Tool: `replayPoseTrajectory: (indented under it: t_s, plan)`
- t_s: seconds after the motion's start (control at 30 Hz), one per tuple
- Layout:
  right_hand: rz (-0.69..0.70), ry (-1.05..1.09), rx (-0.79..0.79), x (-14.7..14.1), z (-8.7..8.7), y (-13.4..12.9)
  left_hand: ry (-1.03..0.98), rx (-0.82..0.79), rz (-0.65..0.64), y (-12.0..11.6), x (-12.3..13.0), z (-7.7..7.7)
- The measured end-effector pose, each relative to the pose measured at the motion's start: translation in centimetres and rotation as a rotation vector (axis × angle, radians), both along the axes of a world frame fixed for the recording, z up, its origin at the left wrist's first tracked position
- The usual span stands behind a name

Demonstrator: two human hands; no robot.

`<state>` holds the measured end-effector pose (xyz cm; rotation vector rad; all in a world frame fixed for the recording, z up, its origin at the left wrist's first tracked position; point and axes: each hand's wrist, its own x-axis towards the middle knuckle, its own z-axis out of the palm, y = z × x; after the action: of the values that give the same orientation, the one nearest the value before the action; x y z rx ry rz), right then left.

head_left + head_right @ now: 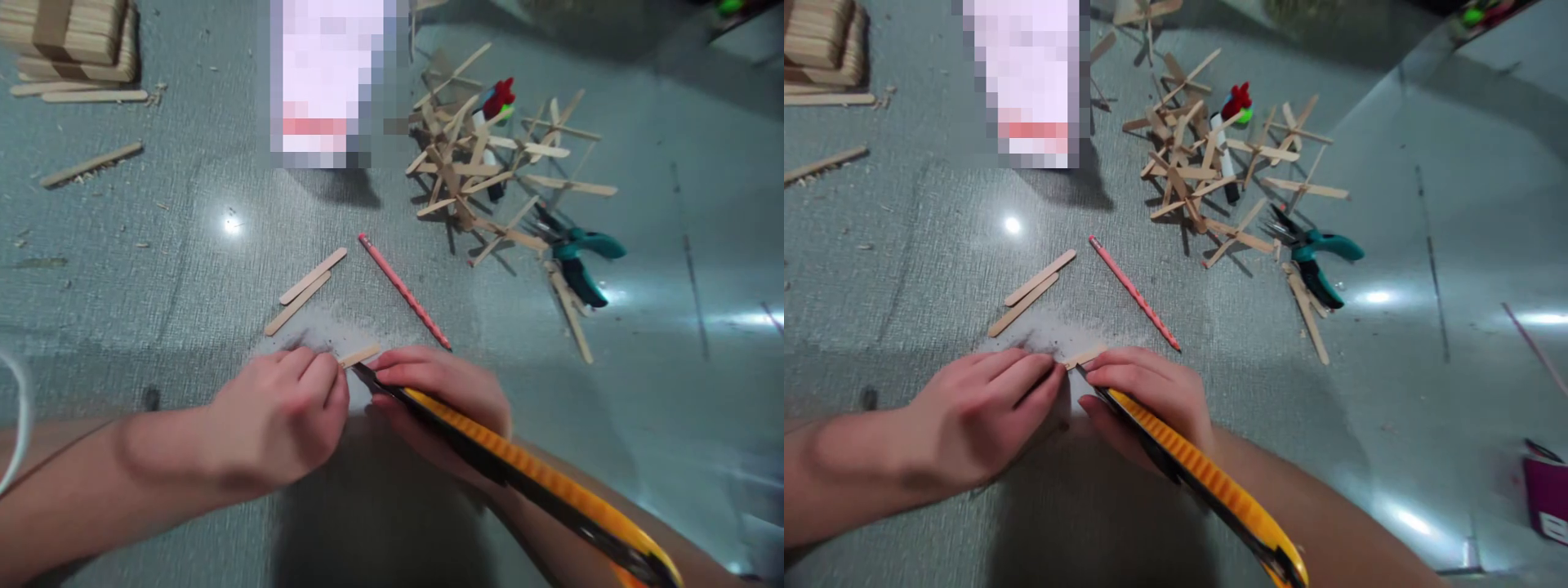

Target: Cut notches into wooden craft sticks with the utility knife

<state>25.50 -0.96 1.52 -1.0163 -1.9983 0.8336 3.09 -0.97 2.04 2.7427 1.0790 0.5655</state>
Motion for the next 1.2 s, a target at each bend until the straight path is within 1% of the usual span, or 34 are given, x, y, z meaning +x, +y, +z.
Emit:
replayPoseTrajectory:
  t_s: [0.1,0.2,0.27,0.4,0.57,0.73,0.87,1.07,1.2]
  plan:
    - [-0.032,-0.012,0.001,-0.1,-0.1,-0.2,-0.016,0.079,-0.024,0.1,-0.1,0.1]
    - [-0.067,0.020,0.045,-0.4,-0.2,-0.4,-0.030,0.196,-0.091,-0.1,-0.3,0.1]
    - [-0.060,0.036,0.072,-0.5,-0.2,-0.6,-0.033,0.251,-0.134,-0.2,-0.3,0.0]
    - [0.013,0.005,0.095,-0.5,0.0,-0.6,-0.018,0.285,-0.195,-0.3,-0.2,-0.2]
    - [0.026,-0.015,0.090,-0.6,0.1,-0.3,-0.013,0.309,-0.225,-0.3,0.0,-0.1]
    - [0.016,-0.045,0.117,-0.4,-0.2,-0.5,-0.022,0.309,-0.207,-0.2,0.3,-0.1]
    - [0.025,-0.054,0.118,-0.4,0.0,-0.3,-0.029,0.269,-0.194,0.0,0.0,0.0]
    - [0.039,0.028,0.050,-0.6,-0.3,0.3,0.003,0.179,-0.151,0.2,-0.5,0.1]
    - [0.021,0.029,0.003,-0.5,-0.4,0.4,-0.003,0.101,-0.083,0.3,-0.8,0.0]
